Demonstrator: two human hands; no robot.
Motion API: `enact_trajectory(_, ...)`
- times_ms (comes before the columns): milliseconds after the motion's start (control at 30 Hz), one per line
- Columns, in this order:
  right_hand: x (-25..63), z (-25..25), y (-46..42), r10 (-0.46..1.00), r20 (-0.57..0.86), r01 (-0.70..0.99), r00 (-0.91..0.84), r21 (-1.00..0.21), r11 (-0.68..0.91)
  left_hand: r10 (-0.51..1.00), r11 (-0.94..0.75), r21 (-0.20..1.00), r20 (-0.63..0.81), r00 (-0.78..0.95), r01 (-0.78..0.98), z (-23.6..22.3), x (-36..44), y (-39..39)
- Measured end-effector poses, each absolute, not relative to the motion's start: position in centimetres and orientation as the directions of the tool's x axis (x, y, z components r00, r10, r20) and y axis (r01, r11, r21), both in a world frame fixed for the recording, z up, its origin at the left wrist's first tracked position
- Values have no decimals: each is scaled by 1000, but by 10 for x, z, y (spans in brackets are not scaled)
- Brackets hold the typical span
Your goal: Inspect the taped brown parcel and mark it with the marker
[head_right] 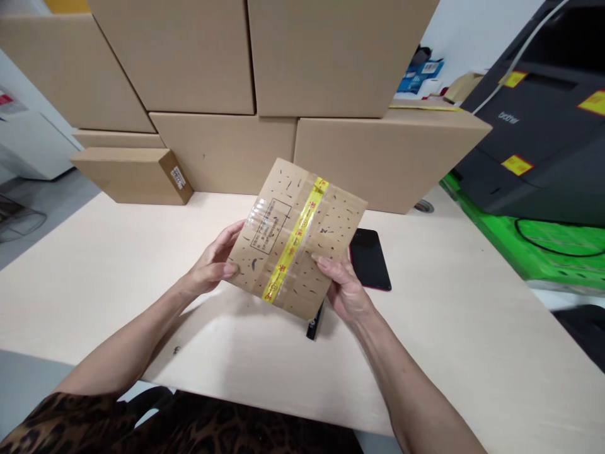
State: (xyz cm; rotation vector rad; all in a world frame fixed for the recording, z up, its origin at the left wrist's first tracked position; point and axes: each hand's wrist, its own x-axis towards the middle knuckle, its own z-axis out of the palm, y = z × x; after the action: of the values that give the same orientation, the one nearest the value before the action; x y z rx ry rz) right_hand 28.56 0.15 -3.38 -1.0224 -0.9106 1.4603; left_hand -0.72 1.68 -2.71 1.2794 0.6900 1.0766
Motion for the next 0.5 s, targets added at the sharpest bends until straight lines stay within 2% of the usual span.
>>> enact_trajectory(167, 282, -29, -4, 995, -95, -346, -7, -934, -91, 887, -20, 980, 109, 448, -197, -25, -8, 14)
enact_trajectory(367, 279, -16, -14, 984, 99, -186, -149, -980, 70, 845, 5, 991, 68, 530, -136, -16, -12, 17)
enact_trajectory(500, 281, -20, -16, 972, 119, -70, -203, -992, 107, 854, -83, 990, 130, 504, -116, -6, -15, 18)
